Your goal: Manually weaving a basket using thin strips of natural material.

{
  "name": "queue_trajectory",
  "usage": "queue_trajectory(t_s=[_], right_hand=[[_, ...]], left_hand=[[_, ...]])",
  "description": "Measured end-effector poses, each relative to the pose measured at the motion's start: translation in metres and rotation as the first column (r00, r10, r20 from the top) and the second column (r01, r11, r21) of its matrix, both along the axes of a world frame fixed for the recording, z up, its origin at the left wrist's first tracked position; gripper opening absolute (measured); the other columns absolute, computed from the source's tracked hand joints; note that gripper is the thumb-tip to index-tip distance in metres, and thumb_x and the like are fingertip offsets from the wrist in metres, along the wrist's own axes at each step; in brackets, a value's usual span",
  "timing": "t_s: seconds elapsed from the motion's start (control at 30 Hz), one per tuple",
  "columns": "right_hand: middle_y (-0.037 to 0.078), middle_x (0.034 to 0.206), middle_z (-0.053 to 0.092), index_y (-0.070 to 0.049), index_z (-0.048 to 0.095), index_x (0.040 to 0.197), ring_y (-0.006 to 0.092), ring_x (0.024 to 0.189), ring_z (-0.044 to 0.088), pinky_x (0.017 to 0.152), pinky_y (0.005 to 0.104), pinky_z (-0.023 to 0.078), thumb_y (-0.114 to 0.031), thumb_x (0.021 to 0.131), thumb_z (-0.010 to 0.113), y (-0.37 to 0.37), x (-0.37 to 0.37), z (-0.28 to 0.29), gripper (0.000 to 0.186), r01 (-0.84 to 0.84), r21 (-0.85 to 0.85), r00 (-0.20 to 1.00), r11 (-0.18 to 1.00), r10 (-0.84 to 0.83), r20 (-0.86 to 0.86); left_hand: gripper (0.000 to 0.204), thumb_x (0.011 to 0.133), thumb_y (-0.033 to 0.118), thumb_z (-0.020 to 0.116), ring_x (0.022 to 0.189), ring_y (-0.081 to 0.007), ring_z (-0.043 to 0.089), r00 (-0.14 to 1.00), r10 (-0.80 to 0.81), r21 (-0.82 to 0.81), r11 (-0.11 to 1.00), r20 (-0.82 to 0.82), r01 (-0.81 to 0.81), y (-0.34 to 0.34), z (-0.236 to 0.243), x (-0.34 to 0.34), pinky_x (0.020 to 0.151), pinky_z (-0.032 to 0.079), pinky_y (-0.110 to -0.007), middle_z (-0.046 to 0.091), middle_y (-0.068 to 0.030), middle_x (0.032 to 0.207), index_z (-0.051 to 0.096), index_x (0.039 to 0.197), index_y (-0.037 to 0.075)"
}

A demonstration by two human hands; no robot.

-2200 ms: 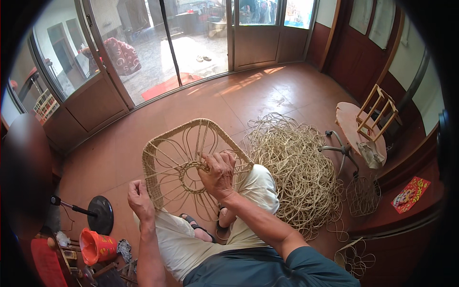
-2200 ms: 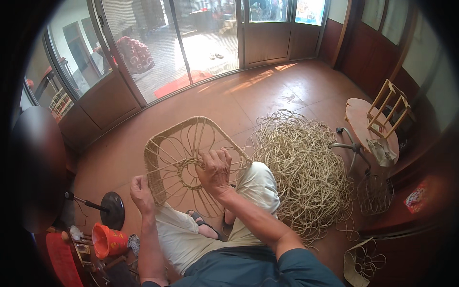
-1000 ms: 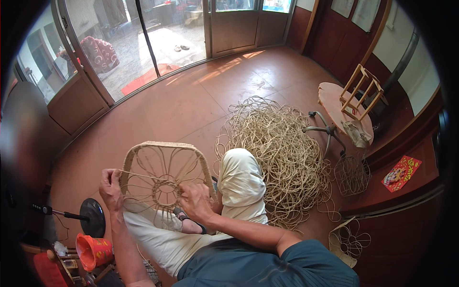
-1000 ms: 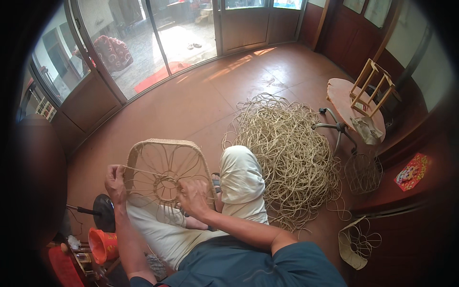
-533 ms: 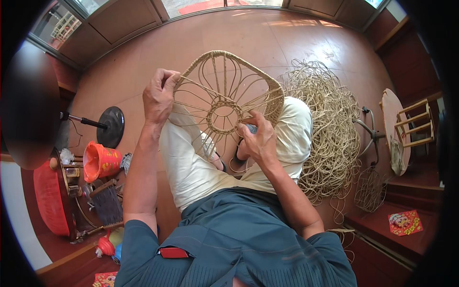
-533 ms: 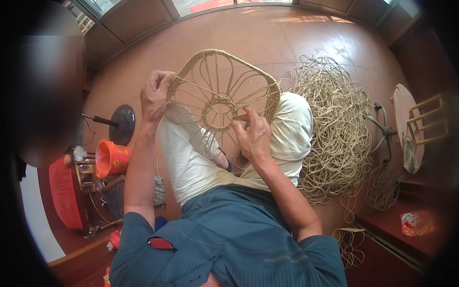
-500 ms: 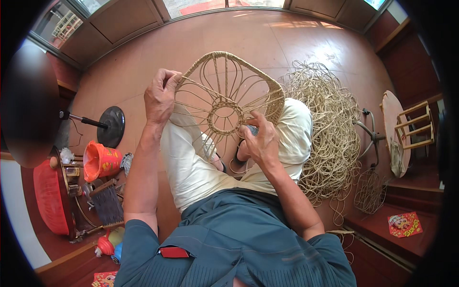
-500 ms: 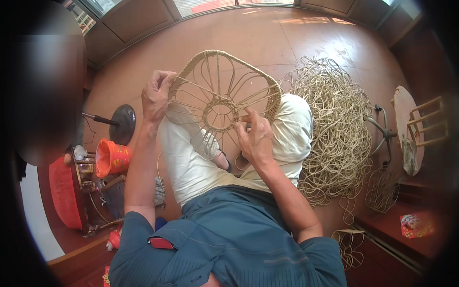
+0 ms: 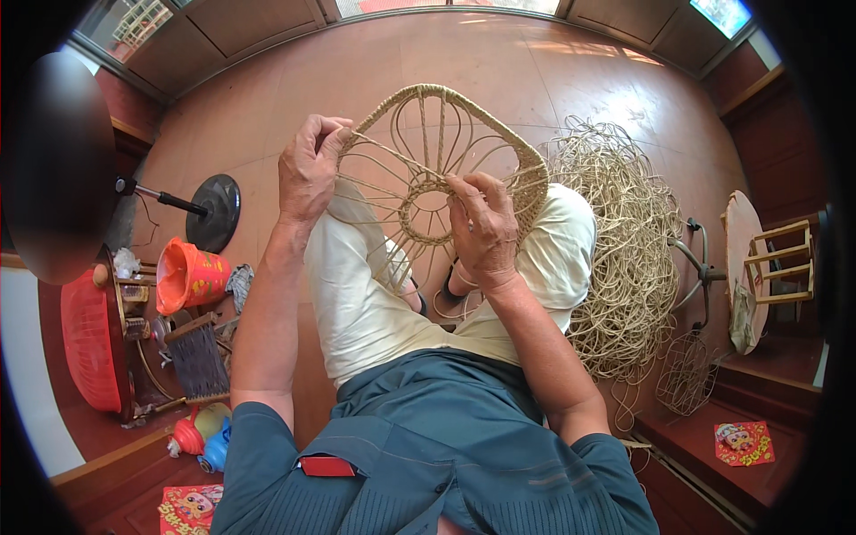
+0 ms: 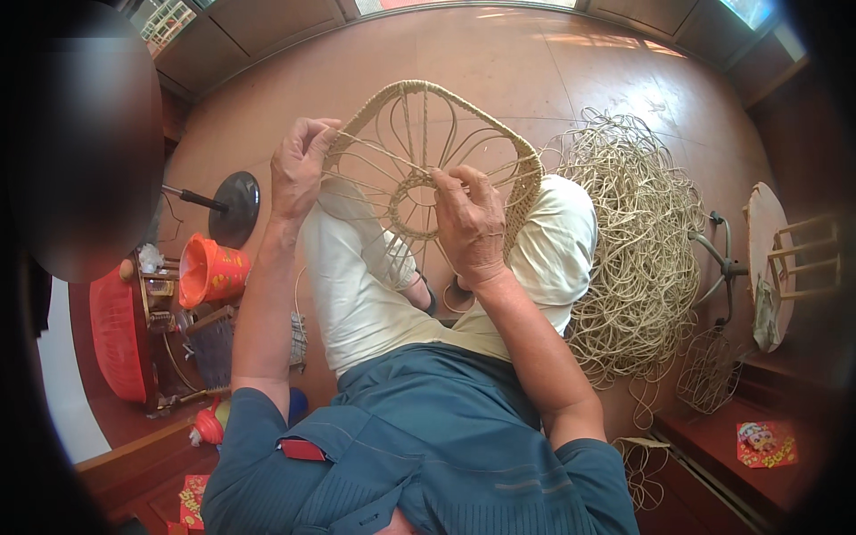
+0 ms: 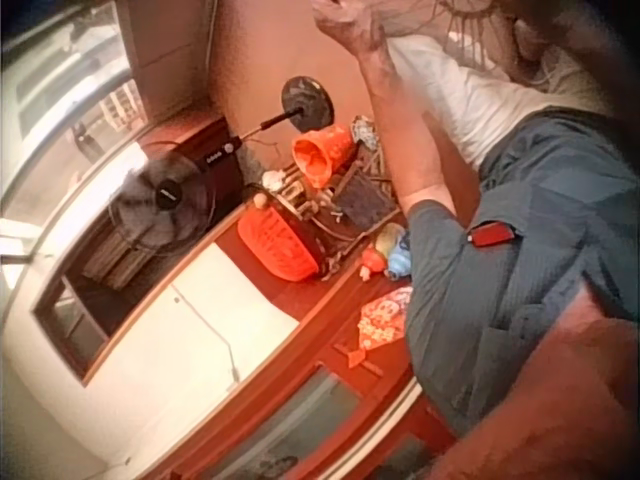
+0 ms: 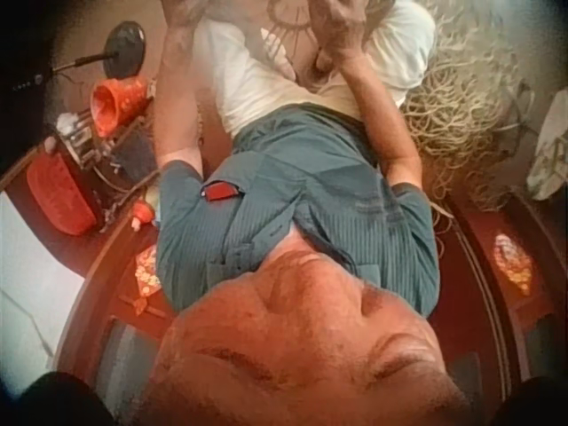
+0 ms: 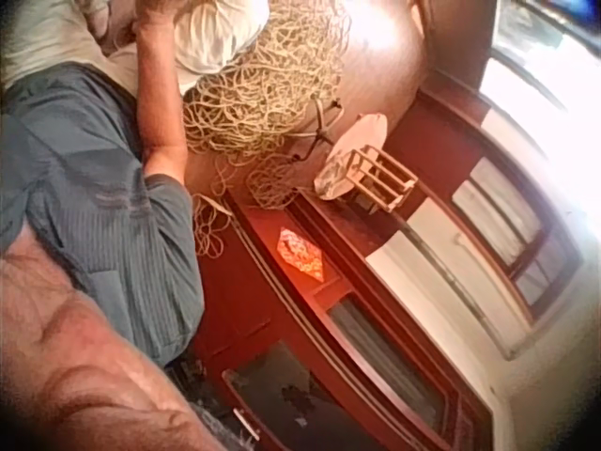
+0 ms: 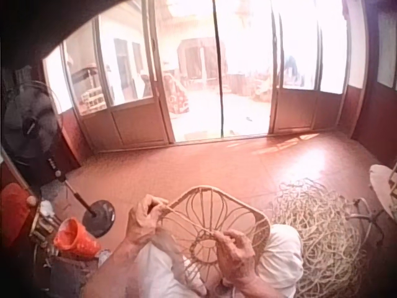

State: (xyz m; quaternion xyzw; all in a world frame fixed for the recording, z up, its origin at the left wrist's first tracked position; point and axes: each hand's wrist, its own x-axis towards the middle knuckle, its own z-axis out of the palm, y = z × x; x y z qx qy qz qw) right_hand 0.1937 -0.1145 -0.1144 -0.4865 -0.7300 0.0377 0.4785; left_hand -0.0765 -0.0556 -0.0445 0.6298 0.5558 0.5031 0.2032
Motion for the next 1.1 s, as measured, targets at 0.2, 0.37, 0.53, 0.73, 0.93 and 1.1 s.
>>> queue_trajectory(t_s=[0.2, 0.37, 0.53, 0.73, 0.93, 1.1], right_hand=[[0.013, 0.118, 0.071, -0.010, 0.077, 0.139, 0.0317, 0.104, 0.072, 0.089, 0.0436, 0.059, 0.002, 0.093, 0.079, 0.000, 0.005, -0.006, 0.047, -0.043, 0.028, 0.996, 0.999, 0.041, 0.082], [0.013, 0.122, 0.069, -0.011, 0.069, 0.150, 0.0326, 0.105, 0.070, 0.091, 0.0461, 0.058, 0.000, 0.092, 0.077, -0.001, 0.002, -0.013, 0.060, -0.071, 0.085, 0.990, 0.994, 0.060, 0.130], [0.017, 0.125, 0.066, -0.006, 0.063, 0.155, 0.0360, 0.111, 0.068, 0.097, 0.0482, 0.056, 0.000, 0.092, 0.075, -0.004, -0.004, -0.008, 0.064, -0.079, 0.051, 0.979, 0.996, 0.068, 0.193], [0.018, 0.121, 0.064, -0.007, 0.065, 0.153, 0.0363, 0.109, 0.066, 0.096, 0.0487, 0.056, 0.001, 0.091, 0.074, 0.002, 0.001, 0.001, 0.063, -0.075, -0.039, 0.975, 0.996, 0.081, 0.209], [0.018, 0.118, 0.064, -0.008, 0.067, 0.151, 0.0367, 0.106, 0.066, 0.094, 0.0485, 0.057, 0.002, 0.091, 0.074, 0.002, 0.002, -0.003, 0.060, -0.073, -0.052, 0.986, 0.996, 0.080, 0.145], [0.016, 0.119, 0.064, -0.010, 0.067, 0.148, 0.0359, 0.110, 0.065, 0.095, 0.0494, 0.054, -0.003, 0.092, 0.074, 0.002, 0.000, -0.006, 0.057, -0.089, -0.076, 0.987, 0.993, 0.098, 0.130]], left_hand=[[0.016, 0.111, 0.023, 0.071, 0.091, -0.0230, 0.078, 0.978, 0.029, -0.075, 0.996, -0.205, -0.045, 0.016, 0.030, 0.007, 0.083, 0.060, -0.037, 0.082, -0.0104, 0.104, 0.077, 0.109, 0.008], [0.016, 0.106, 0.024, 0.075, 0.091, -0.0337, 0.077, 0.821, -0.047, 0.181, 0.967, -0.569, 0.181, 0.052, 0.061, 0.035, 0.081, 0.060, -0.045, 0.078, -0.0119, 0.102, 0.075, 0.105, 0.008], [0.016, 0.104, 0.025, 0.076, 0.103, -0.0321, 0.074, 0.697, 0.028, 0.339, 0.887, -0.717, 0.314, 0.089, 0.062, 0.078, 0.088, 0.059, -0.046, 0.075, -0.0084, 0.104, 0.071, 0.101, 0.010], [0.012, 0.104, 0.022, 0.077, 0.108, -0.0307, 0.073, 0.715, 0.218, 0.553, 0.786, -0.665, 0.275, 0.072, 0.041, 0.089, 0.093, 0.058, -0.044, 0.075, -0.0075, 0.106, 0.073, 0.107, 0.011], [0.035, 0.108, 0.015, 0.069, 0.093, -0.0402, 0.076, 0.983, -0.064, 0.146, 0.985, -0.175, 0.090, -0.006, 0.000, 0.096, 0.081, 0.061, -0.049, 0.077, -0.0173, 0.115, 0.068, 0.142, 0.010], [0.094, 0.097, 0.000, 0.065, 0.089, -0.0452, 0.078, 0.898, -0.058, 0.121, 0.985, -0.437, 0.123, -0.006, -0.021, 0.120, 0.078, 0.067, -0.052, 0.073, -0.0287, 0.118, 0.016, 0.178, 0.000]])
